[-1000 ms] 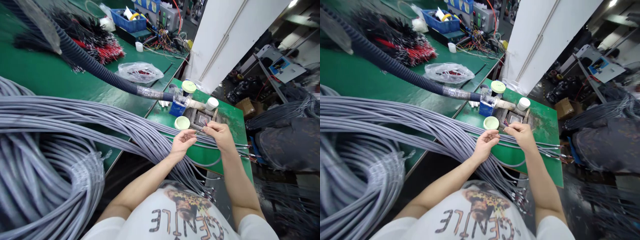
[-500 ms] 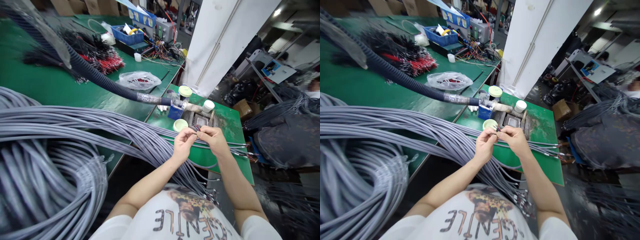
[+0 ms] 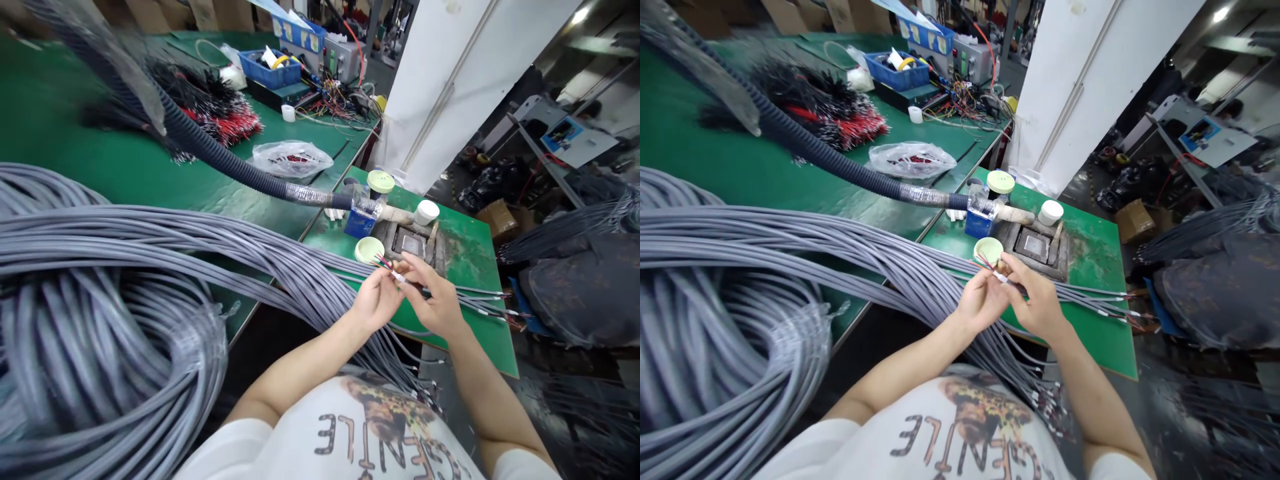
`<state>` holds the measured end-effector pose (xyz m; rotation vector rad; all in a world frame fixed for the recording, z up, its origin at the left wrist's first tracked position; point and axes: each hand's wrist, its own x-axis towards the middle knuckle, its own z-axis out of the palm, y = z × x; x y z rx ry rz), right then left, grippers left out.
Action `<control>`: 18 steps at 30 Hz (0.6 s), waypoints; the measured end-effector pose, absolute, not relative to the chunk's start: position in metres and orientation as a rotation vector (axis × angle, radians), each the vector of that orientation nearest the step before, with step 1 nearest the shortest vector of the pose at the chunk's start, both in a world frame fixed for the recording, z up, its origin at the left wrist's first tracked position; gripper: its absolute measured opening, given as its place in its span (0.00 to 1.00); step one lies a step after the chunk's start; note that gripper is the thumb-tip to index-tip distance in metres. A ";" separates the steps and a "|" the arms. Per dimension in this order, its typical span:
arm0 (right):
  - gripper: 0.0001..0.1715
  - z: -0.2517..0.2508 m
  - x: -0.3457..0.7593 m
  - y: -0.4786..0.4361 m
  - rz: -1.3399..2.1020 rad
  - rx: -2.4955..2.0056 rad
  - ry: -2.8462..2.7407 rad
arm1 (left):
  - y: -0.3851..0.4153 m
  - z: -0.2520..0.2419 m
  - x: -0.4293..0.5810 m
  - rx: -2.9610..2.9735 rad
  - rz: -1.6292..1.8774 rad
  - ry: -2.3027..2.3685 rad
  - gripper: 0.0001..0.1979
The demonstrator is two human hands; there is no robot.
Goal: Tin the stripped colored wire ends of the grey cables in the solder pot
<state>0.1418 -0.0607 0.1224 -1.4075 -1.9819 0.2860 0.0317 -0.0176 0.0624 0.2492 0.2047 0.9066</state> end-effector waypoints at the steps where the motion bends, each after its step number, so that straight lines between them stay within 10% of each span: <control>1: 0.33 0.121 0.143 -0.061 0.242 -1.414 -1.976 | -0.020 0.061 0.031 0.203 0.904 0.181 0.08; 18: 0.26 0.138 0.183 -0.068 0.146 -1.307 -2.192 | -0.022 0.051 0.015 0.313 0.871 0.151 0.12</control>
